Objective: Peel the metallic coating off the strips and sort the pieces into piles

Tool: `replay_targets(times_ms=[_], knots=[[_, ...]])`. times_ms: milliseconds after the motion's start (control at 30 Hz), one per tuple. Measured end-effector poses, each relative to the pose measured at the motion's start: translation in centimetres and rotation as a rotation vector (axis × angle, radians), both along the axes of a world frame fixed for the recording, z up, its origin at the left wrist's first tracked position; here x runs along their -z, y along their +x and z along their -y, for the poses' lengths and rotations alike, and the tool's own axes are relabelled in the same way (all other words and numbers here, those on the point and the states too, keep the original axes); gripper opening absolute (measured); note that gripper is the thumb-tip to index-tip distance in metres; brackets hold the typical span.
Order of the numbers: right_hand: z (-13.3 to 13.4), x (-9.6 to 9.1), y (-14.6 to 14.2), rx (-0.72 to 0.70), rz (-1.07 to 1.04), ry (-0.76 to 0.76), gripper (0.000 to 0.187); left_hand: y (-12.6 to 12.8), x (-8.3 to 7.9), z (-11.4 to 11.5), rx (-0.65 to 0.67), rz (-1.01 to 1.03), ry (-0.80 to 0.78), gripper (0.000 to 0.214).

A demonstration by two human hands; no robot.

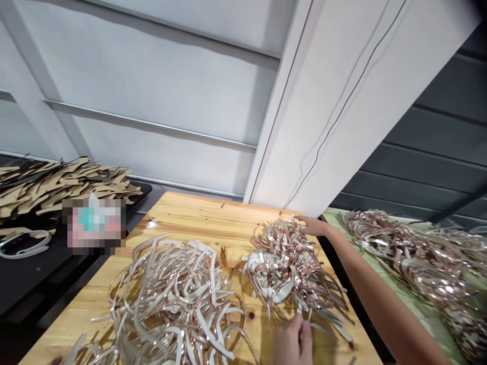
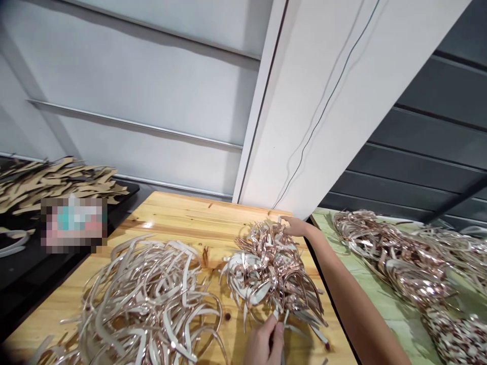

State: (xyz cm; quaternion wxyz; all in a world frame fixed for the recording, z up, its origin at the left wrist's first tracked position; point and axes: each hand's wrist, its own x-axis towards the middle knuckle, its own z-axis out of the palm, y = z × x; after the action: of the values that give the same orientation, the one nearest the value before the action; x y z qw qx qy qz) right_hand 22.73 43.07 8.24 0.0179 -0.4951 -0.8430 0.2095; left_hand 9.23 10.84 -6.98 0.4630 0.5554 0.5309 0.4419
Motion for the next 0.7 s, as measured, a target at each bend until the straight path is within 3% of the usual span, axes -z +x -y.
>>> replay_targets(times_ms=[100,167,233,333,400,533,567,700], knots=[[1.0,-2.3,-0.8,-0.113,0.036,0.067,0.041,0.0,-0.1,0.0,-0.005,-0.004,0.004,0.055],[2.3,-3.3,-2.1,-0.227,0.041,0.123,0.059,0.0,-0.2,0.0,-0.009,-0.007,0.003,0.054],[3.7,-3.6,-4.0,-0.366,0.073,0.153,0.085,0.0,-0.3,0.0,-0.01,-0.01,0.0,0.055],[5.6,-2.4,-7.2,-0.512,0.17,0.149,0.103,0.0,-0.3,0.1,-0.007,-0.025,-0.002,0.057],[6.4,-1.1,-9.2,-0.559,0.239,0.141,0.097,-0.1,-0.3,0.1,-0.003,-0.041,-0.003,0.059],[6.6,1.0,-11.5,-0.601,0.35,0.099,0.04,-0.1,-0.3,0.2,0.002,-0.073,-0.02,0.059],[6.4,1.3,-11.7,-0.6,0.367,0.088,0.033,-0.1,-0.3,0.2,-0.001,-0.079,-0.026,0.059],[4.6,1.2,-11.2,-0.549,0.409,0.031,0.034,0.4,0.0,0.1,-0.038,-0.073,-0.02,0.066]])
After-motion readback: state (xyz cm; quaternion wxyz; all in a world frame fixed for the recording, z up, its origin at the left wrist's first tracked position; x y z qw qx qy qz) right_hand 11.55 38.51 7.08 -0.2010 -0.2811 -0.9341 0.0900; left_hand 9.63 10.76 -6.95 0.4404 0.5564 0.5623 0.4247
